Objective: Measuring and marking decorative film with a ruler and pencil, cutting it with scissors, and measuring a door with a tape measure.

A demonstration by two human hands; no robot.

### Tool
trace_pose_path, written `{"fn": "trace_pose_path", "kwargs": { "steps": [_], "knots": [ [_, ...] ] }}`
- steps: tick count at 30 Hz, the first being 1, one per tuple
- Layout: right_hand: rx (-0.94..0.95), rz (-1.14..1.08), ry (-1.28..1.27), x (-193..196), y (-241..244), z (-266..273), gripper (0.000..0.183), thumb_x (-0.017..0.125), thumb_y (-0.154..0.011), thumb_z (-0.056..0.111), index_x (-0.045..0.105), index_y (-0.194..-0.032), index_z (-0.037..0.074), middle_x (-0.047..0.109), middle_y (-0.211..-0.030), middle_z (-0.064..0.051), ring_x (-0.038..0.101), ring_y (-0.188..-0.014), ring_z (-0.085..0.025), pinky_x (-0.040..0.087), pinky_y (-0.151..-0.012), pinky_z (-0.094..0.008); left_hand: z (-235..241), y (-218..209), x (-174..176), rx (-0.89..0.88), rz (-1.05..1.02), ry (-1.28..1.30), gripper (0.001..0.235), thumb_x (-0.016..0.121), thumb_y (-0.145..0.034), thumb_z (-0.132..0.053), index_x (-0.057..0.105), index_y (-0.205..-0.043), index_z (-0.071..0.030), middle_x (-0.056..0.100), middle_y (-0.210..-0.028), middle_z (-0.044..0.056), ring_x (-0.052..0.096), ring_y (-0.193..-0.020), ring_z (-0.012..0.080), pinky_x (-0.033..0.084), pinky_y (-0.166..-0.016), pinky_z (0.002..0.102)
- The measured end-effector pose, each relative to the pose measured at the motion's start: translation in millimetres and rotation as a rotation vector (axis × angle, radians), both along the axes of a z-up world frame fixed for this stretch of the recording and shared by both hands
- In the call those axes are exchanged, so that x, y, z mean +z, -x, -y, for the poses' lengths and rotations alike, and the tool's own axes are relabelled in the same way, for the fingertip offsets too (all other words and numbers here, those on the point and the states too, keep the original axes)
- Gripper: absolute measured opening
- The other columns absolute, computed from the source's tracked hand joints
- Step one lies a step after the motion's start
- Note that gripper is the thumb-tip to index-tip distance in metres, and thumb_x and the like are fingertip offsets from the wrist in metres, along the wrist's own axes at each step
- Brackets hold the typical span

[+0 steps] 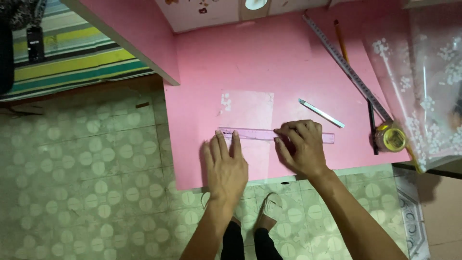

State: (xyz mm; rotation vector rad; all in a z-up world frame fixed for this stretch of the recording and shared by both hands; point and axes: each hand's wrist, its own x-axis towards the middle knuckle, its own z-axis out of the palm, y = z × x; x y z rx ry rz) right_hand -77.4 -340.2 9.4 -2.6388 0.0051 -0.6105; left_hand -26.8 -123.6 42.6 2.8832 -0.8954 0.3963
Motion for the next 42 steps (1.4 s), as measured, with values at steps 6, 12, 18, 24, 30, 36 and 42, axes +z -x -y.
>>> {"fn": "trace_pose_path", "kwargs": {
  "steps": [6,12,18,24,30,36,42],
  "knots": [
    [-0.003,-0.007,0.003,1,1,-1,0.018,0.071,-0.092,0.028,0.076,-0.107,0.020,0.067,-0.101,-0.001,0.059,-0.095,-0.025,0.041,-0.090,-0.043,3,8,-20,0.001,0.015,0.005,0.058,0.051,-0.091,-0.023,0.053,-0.143,0.001,0.052,-0.135,0.042,0.055,-0.127,0.0490,0.030,-0.120,0.059],
    [0.007,0.001,0.017,-2,1,0,0.020,0.070,-0.093,0.028,0.075,-0.109,0.019,0.067,-0.103,-0.001,0.059,-0.098,-0.025,0.040,-0.090,-0.043,2,8,-21,0.000,0.012,-0.004,0.059,0.052,-0.090,-0.022,0.052,-0.144,0.003,0.052,-0.135,0.043,0.056,-0.126,0.0501,0.030,-0.122,0.058],
    [0.002,0.004,0.020,-1,1,-1,0.020,0.070,-0.092,0.027,0.075,-0.110,0.019,0.066,-0.102,-0.001,0.059,-0.098,-0.026,0.040,-0.091,-0.044,4,10,-28,0.027,0.043,0.007,0.060,0.051,-0.090,-0.022,0.051,-0.146,0.001,0.050,-0.138,0.042,0.054,-0.128,0.0505,0.033,-0.119,0.059],
    [0.003,0.009,0.023,-2,1,-1,0.020,0.070,-0.092,0.027,0.075,-0.109,0.018,0.066,-0.103,-0.001,0.059,-0.099,-0.026,0.041,-0.091,-0.043,3,11,-30,0.035,0.020,0.022,0.061,0.050,-0.091,-0.023,0.050,-0.147,0.001,0.048,-0.141,0.043,0.052,-0.130,0.0514,0.033,-0.119,0.059],
    [0.012,0.010,0.024,-1,0,0,0.020,0.072,-0.090,0.026,0.074,-0.108,0.018,0.066,-0.102,-0.002,0.060,-0.097,-0.028,0.041,-0.089,-0.045,3,9,-28,0.020,0.004,0.054,0.060,0.051,-0.090,-0.021,0.053,-0.145,0.002,0.047,-0.141,0.044,0.051,-0.130,0.0521,0.032,-0.120,0.059],
    [-0.001,0.035,0.007,1,-2,-3,0.019,0.071,-0.090,0.027,0.075,-0.107,0.018,0.067,-0.100,-0.002,0.061,-0.095,-0.027,0.042,-0.089,-0.044,2,10,-32,0.019,0.021,0.045,0.060,0.050,-0.090,-0.022,0.053,-0.146,0.001,0.046,-0.143,0.043,0.051,-0.130,0.0513,0.032,-0.120,0.058],
    [-0.005,0.007,0.018,4,-2,-3,0.020,0.070,-0.091,0.027,0.074,-0.108,0.019,0.066,-0.099,-0.003,0.060,-0.095,-0.028,0.042,-0.088,-0.045,4,10,-34,0.021,0.049,0.048,0.061,0.051,-0.089,-0.020,0.052,-0.146,0.002,0.046,-0.141,0.044,0.053,-0.128,0.0524,0.034,-0.120,0.058]
  ]
}}
